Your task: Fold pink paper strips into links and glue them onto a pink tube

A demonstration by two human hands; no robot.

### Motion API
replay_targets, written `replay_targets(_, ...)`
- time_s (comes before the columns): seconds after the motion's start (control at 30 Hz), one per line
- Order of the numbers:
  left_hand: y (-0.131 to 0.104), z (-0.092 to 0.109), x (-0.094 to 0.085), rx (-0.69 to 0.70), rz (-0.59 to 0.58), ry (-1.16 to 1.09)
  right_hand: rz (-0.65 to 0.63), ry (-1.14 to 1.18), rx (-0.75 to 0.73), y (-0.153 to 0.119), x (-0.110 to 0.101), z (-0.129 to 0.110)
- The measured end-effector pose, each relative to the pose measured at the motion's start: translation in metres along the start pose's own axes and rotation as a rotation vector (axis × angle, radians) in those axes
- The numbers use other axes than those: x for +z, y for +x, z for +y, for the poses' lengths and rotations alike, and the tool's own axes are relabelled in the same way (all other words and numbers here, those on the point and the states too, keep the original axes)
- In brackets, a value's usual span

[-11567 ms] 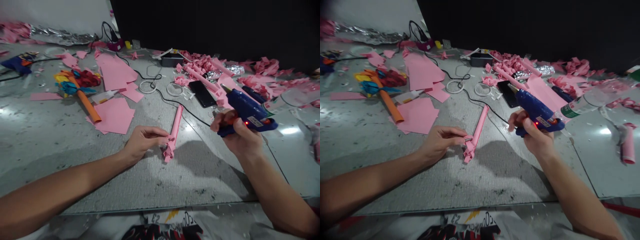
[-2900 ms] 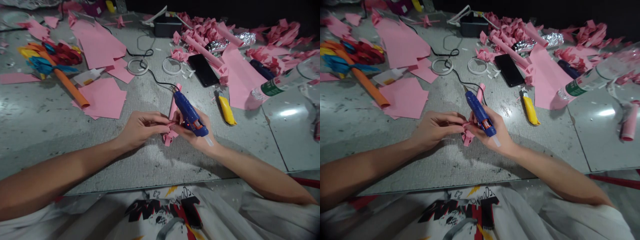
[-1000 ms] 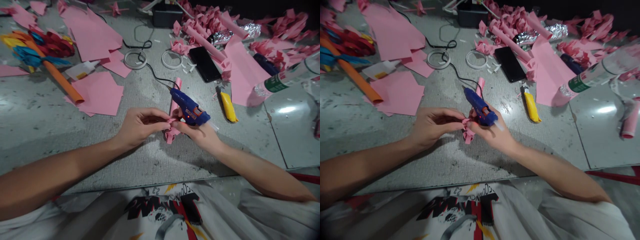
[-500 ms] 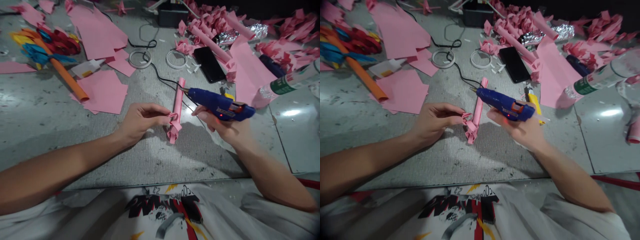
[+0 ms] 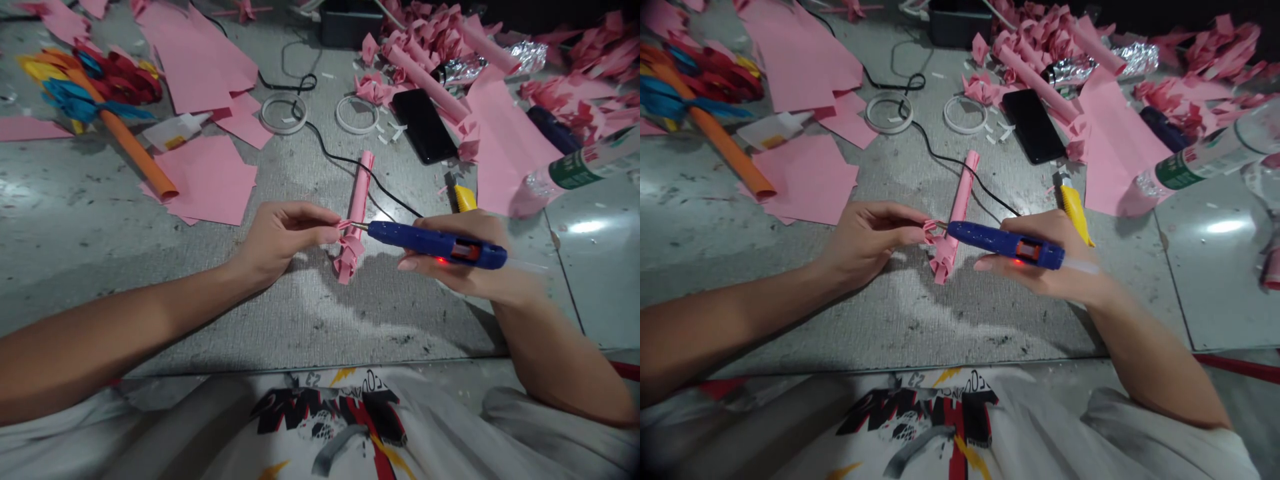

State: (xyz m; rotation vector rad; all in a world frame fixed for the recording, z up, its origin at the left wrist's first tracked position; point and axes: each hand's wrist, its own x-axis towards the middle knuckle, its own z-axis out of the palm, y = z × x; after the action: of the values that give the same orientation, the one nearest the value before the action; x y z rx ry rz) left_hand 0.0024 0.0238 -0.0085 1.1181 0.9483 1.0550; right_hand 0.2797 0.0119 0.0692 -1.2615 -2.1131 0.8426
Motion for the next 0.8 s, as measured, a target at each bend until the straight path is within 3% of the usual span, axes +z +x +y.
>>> replay_targets(0.1,0.0004,-0.0009,-0.0004,0.003,0.004,0.001,-0.136,-0.056,-0.102,-0.0007,0.0003,0.0009)
replay_targets(0.57,0.0002,-0.0009,0.0002,0.016,-0.041,-0.021,-0.123,-0.089,-0.048,-0.0019,0.0054,-0.0047)
replay_targets(0.8,-0.0012,-0.0008,-0.0014,0.047,-0.109,-0.024,-0.104,-0.109,-0.126,-0.0068,0.0073,-0.0024)
